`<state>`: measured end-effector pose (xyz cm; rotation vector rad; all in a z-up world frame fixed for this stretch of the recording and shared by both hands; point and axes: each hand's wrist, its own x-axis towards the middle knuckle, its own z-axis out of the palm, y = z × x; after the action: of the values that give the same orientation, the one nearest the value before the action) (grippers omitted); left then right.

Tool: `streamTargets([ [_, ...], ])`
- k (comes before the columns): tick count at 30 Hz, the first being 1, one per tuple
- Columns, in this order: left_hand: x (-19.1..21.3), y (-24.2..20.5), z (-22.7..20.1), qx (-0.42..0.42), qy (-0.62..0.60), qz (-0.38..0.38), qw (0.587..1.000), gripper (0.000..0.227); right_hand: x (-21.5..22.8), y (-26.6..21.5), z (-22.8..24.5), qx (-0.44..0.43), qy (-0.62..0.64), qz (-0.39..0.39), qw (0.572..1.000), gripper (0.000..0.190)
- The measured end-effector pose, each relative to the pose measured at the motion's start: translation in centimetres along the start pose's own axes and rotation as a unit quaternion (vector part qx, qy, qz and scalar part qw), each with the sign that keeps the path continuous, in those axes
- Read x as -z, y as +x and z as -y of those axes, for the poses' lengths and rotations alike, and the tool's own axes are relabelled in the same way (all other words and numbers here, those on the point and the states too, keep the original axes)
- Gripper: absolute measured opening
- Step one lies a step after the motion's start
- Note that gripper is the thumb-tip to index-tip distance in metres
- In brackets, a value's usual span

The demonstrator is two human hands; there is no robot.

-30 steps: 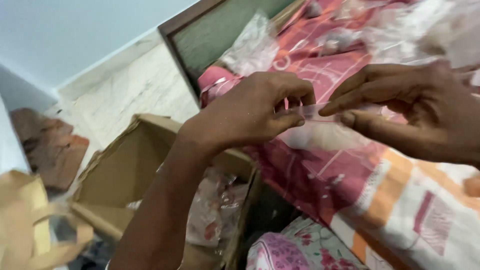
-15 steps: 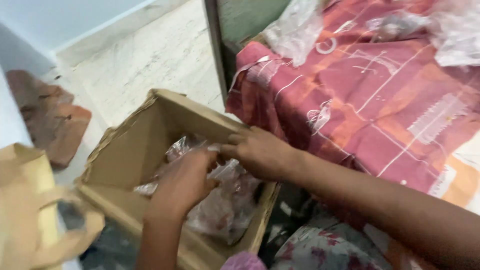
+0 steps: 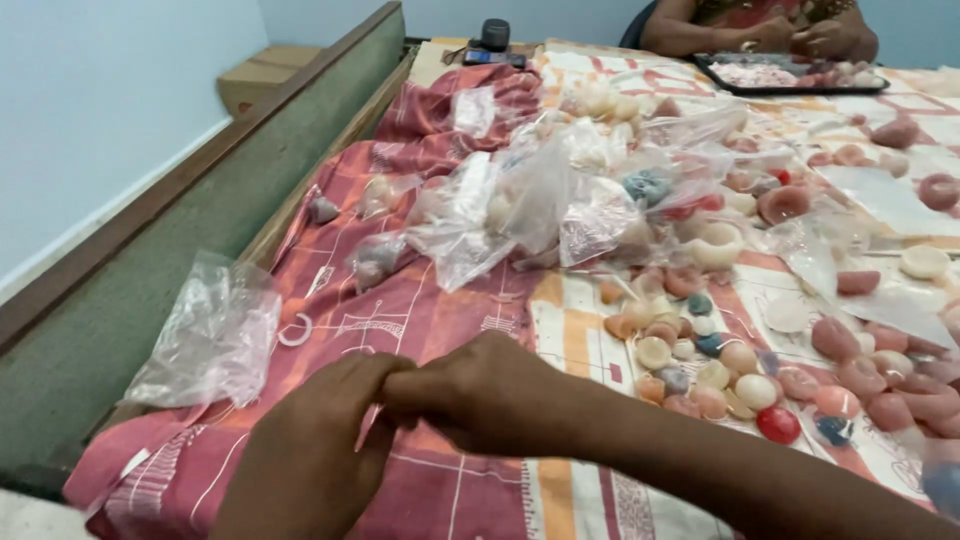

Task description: Sorting small decorative candles by color or shape and placing them into individual plastic bags.

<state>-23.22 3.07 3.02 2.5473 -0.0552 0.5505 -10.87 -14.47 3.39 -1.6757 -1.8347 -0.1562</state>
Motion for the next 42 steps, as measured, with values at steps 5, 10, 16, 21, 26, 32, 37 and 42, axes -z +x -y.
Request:
streamTargets([
  [5, -5.1, 10.3, -5.4, -0.143, 0.016, -0.022, 0.989, 0.049, 8.5, -5.2, -6.5, -0.184, -0.138, -0.085, 0.969, 0.025],
  [10, -13.7, 18.7, -4.4, -0.209, 0.173, -0.087, 0.959, 0.053, 14.3, -9.0, -10.1, -0.383, -0.242, -0.017, 0.891, 0.037],
  [16, -17.6, 20.6, -3.5, -0.2, 0.085, -0.159, 0.963, 0.016, 12.1, -13.1, -16.9, -0.315, -0.278, -0.091, 0.903, 0.092],
  [21, -16.5, 19.5, -4.0, -0.208, 0.011, -0.191, 0.959, 0.021, 11.3, -14.5, -19.1, -0.202, -0.292, -0.17, 0.919, 0.051],
  [26, -15.1, 19.9, -4.6, -0.13, -0.282, -0.143, 0.94, 0.089, 13.8, -16.2, -20.4, -0.389, 0.17, -0.267, 0.865, 0.032],
  [32, -16.4, 20.0, -3.3, -0.043, -0.462, 0.054, 0.884, 0.084, 13.5, -15.8, -18.9, -0.288, 0.441, -0.196, 0.827, 0.031],
  [37, -18.5, 20.6, -0.3, 0.063, -0.438, 0.169, 0.881, 0.046, 13.1, -16.1, -18.7, -0.424, 0.394, -0.144, 0.803, 0.03],
  [42, -19.3, 20.6, 0.9, 0.037, -0.431, 0.158, 0.888, 0.038, 13.5, -15.0, -17.4, -0.48, 0.28, -0.116, 0.823, 0.029],
])
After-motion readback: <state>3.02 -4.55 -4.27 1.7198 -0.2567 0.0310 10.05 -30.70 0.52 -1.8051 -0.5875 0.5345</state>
